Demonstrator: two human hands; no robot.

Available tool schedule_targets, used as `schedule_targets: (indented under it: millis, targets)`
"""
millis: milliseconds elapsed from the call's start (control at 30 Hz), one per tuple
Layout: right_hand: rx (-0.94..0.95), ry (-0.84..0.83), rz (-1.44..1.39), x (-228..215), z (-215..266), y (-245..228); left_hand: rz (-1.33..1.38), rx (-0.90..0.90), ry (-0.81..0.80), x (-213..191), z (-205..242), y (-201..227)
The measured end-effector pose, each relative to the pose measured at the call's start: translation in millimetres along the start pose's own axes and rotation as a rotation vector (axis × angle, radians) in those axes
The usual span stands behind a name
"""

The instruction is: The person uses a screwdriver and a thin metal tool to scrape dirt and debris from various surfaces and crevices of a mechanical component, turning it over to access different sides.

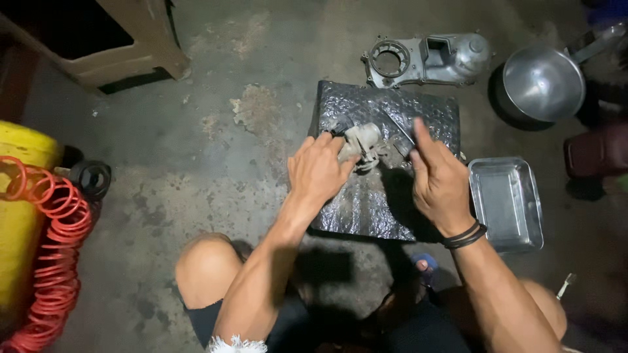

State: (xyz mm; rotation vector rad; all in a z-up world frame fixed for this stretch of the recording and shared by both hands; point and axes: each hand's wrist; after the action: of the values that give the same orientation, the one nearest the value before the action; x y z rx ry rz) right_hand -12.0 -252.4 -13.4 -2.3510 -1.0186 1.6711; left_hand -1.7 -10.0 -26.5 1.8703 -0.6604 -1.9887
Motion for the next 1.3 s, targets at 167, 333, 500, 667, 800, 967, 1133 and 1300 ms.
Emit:
schedule_targets:
  millis: [167,333,500,667,800,967,1133,1300]
  targets:
    - [0.016,-0.094,0.064,12,4,-9,-0.072,-0.021,0.038,13,-7,-2]
    - [0.053,-0.250,0.105,25,13,-17,-0.076,-0.006,0.057,17,-8,0]
    - [0.103,-0.228,0.016,30,11,-18,-0.090,-0.026,0.064,10,-5,3]
    - [0.139,-0.242,0.060,44,12,-16,-0.079,-0.017,0.075,10,-6,2]
    - [0.069,-0.254,0.171,37,13,-14,-0.081,-0.007,0.067,5,-7,4]
    - [0.110,-0.238,0.181,37,6,-29,-0.057,0.006,0.085,8,-9,0]
    - [0.255,-0.204,0.046,33,8,-42,-0.035,0.027,0.122,4,-5,3]
    - [0.283,-0.082,-0.163,45,10,-47,-0.033,0.024,0.114,11,-7,-1]
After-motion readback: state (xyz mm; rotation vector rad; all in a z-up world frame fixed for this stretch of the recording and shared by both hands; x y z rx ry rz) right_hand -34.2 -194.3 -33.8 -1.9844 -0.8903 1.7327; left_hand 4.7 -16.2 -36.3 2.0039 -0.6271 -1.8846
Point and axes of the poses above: each hand's wrist, its own z-axis away from the middle knuckle, its own x-axis out of the palm, y = z × x, and after that the axes turned 2 degrees about -y, right-handed
